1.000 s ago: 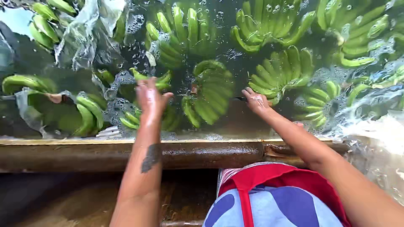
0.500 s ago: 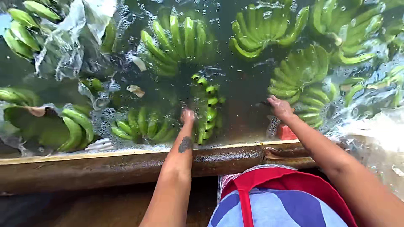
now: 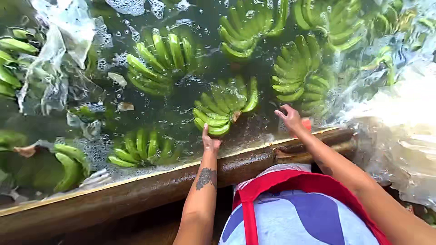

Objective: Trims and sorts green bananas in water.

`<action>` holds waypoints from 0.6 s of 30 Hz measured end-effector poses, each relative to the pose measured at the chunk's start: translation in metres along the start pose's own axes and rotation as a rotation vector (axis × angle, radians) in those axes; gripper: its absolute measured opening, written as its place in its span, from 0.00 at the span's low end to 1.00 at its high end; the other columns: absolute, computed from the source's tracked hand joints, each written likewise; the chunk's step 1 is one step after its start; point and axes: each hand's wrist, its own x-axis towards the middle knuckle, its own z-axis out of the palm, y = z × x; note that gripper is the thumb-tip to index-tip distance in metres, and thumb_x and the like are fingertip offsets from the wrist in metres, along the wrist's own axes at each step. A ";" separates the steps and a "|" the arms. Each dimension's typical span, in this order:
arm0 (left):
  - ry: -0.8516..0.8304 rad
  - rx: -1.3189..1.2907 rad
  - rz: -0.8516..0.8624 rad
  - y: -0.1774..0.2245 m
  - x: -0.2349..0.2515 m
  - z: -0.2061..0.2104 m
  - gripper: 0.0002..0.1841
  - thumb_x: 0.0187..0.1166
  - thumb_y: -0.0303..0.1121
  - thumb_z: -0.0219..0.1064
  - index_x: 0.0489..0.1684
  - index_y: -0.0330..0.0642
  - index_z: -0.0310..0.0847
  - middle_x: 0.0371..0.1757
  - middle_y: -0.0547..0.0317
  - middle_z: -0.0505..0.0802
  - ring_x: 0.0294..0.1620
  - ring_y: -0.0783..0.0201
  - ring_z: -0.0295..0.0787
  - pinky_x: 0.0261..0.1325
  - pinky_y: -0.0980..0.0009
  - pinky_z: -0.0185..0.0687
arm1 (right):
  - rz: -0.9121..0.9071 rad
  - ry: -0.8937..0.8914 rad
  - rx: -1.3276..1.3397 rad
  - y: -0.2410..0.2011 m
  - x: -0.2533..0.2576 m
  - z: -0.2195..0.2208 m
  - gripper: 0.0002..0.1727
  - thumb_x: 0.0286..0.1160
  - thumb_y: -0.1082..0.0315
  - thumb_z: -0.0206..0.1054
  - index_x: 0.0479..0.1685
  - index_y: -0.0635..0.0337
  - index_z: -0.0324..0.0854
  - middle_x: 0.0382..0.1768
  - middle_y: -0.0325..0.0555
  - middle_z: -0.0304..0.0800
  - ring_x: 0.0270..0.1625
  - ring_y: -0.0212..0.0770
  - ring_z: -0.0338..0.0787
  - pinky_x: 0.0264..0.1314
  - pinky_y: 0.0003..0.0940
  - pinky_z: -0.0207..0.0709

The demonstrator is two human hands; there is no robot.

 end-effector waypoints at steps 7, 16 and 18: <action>-0.105 -0.092 -0.060 -0.006 -0.042 0.059 0.23 0.92 0.37 0.50 0.83 0.40 0.59 0.76 0.40 0.77 0.71 0.46 0.80 0.68 0.48 0.82 | -0.029 0.023 -0.193 -0.084 0.013 0.015 0.23 0.92 0.52 0.52 0.66 0.59 0.84 0.50 0.63 0.93 0.54 0.67 0.93 0.54 0.71 0.80; 0.077 -0.193 0.023 -0.022 -0.093 0.106 0.30 0.87 0.28 0.57 0.88 0.42 0.51 0.78 0.39 0.75 0.74 0.45 0.78 0.70 0.46 0.81 | -0.030 0.033 -0.385 -0.122 0.047 0.019 0.22 0.93 0.52 0.50 0.63 0.58 0.83 0.50 0.61 0.93 0.54 0.65 0.93 0.50 0.67 0.82; 0.102 -0.189 0.065 -0.021 -0.098 0.116 0.29 0.87 0.28 0.58 0.87 0.43 0.53 0.76 0.39 0.77 0.72 0.45 0.79 0.67 0.47 0.83 | -0.049 0.040 -0.424 -0.125 0.052 0.021 0.23 0.94 0.52 0.48 0.62 0.59 0.82 0.49 0.61 0.93 0.53 0.66 0.93 0.48 0.66 0.82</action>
